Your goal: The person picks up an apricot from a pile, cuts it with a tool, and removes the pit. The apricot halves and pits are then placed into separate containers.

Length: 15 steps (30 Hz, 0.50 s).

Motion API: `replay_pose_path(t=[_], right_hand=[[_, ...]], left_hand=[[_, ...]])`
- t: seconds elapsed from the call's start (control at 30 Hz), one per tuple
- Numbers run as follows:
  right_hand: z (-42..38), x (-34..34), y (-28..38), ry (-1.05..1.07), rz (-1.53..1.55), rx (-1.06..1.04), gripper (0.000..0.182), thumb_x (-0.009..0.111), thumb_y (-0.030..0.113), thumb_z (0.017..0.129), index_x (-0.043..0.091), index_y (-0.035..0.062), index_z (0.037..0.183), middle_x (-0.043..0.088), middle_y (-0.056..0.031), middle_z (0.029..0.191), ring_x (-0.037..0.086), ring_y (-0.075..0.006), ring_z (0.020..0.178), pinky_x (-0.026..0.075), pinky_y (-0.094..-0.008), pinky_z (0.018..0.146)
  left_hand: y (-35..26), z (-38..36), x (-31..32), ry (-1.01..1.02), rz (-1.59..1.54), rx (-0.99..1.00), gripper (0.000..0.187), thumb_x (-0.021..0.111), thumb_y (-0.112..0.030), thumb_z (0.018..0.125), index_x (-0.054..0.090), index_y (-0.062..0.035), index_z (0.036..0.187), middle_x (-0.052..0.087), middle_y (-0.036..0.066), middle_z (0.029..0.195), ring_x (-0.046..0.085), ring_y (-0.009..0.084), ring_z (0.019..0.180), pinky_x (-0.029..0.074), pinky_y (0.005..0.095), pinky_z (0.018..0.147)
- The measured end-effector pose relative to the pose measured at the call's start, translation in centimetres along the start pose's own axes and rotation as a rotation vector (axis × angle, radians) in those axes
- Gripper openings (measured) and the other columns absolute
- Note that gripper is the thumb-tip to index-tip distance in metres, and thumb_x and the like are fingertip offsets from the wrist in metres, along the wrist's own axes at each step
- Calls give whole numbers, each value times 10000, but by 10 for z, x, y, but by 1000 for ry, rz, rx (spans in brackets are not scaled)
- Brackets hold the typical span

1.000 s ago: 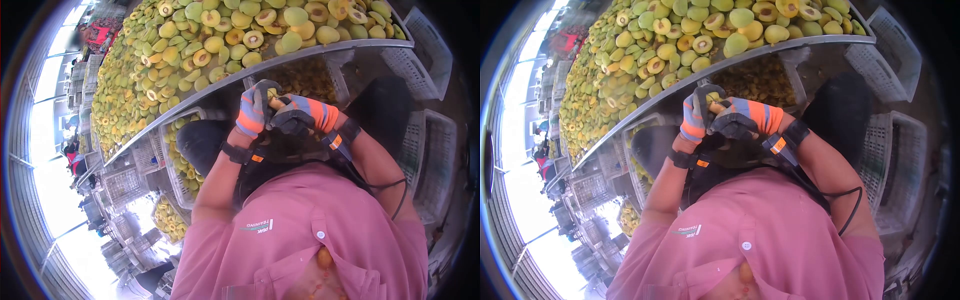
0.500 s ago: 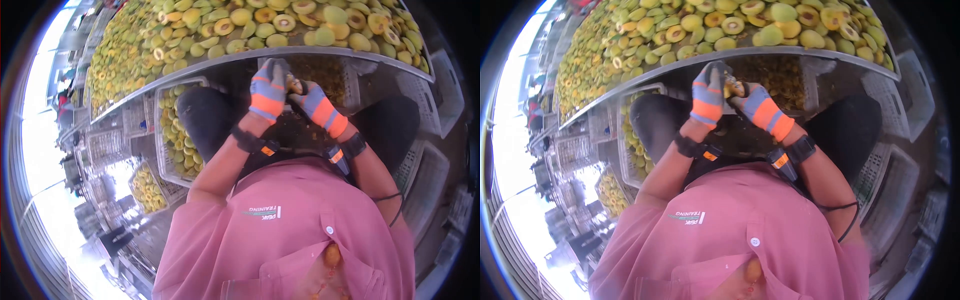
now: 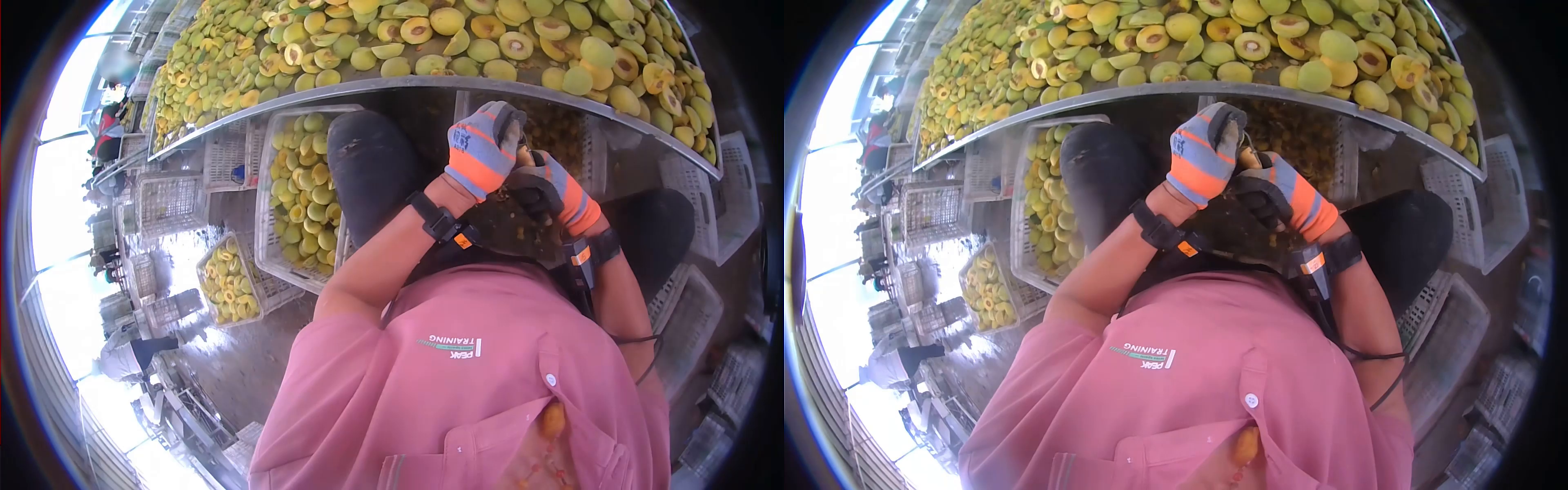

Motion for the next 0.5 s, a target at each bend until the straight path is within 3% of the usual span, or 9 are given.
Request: replay_pose_path(t=[0.13, 0.23, 0.3, 0.33, 0.37, 0.4, 0.43, 0.47, 0.5], right_hand=[[-9, 17, -20, 10, 766, 293, 147, 534, 137, 921, 575, 37, 1021, 555, -7, 682, 458, -107, 501, 329, -211, 446], [-14, 47, 15, 359, 992, 228, 131, 523, 132, 926, 565, 31, 998, 474, 20, 604, 408, -68, 461, 289, -206, 400], [-17, 53, 27, 424, 1083, 212, 122, 529, 130, 920, 557, 28, 982, 431, 32, 577, 395, -60, 461, 292, -208, 402], [-17, 53, 32, 462, 1125, 195, 119, 532, 129, 917, 552, 27, 973, 410, 38, 564, 389, -57, 460, 293, -209, 404], [-18, 46, 30, 425, 1169, 201, 110, 533, 132, 917, 554, 29, 949, 407, 40, 563, 382, -60, 458, 289, -210, 403], [-19, 40, 28, 394, 1214, 209, 106, 535, 135, 916, 556, 31, 924, 405, 42, 563, 375, -64, 455, 285, -212, 402], [-18, 36, 25, 370, 1261, 216, 108, 536, 138, 916, 558, 33, 900, 402, 44, 563, 367, -67, 452, 280, -214, 401], [-9, 27, 20, 258, 1205, 160, 113, 529, 126, 915, 575, 52, 842, 441, 33, 574, 396, -78, 457, 306, -236, 407], [-8, 14, 15, 130, 802, 106, 114, 540, 131, 908, 584, 58, 833, 453, 31, 584, 415, -80, 472, 329, -240, 427]], left_hand=[[-11, 9, -2, 189, -178, 36, 121, 547, -80, 899, 625, 4, 937, 647, 126, 830, 632, 244, 733, 499, 322, 666], [-1, 7, 4, 248, -474, -129, 255, 505, -218, 963, 629, 5, 959, 651, 85, 873, 616, 153, 780, 498, 287, 710], [5, 0, 15, 253, -800, -354, 357, 466, -307, 995, 633, 8, 974, 657, 81, 887, 615, 141, 802, 504, 285, 726], [11, -1, 13, 180, -914, -365, 396, 435, -334, 1012, 621, 15, 980, 656, 68, 893, 619, 141, 811, 519, 296, 707], [23, -6, 8, 43, -956, -506, 443, 452, -388, 1002, 631, 16, 965, 654, 69, 885, 628, 151, 782, 526, 278, 709], [25, -5, -4, 0, -891, -516, 508, 441, -448, 993, 645, 15, 945, 655, 65, 865, 637, 154, 763, 532, 267, 702], [27, -4, -16, 41, -772, -499, 624, 341, -545, 987, 636, 4, 995, 665, 90, 887, 654, 178, 803, 537, 293, 711], [36, -5, -27, -10, -735, -537, 643, 330, -564, 981, 634, 2, 998, 663, 90, 893, 653, 181, 800, 537, 291, 711], [43, -7, -38, -64, -697, -574, 663, 319, -583, 975, 633, 0, 1002, 661, 90, 900, 652, 185, 798, 537, 289, 710]])
Point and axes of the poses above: each hand's wrist, its own z-axis towards the middle knuckle, its own x-axis out of the palm, y = z × x, the point moved 9 cm from there along z, towards the middle knuckle
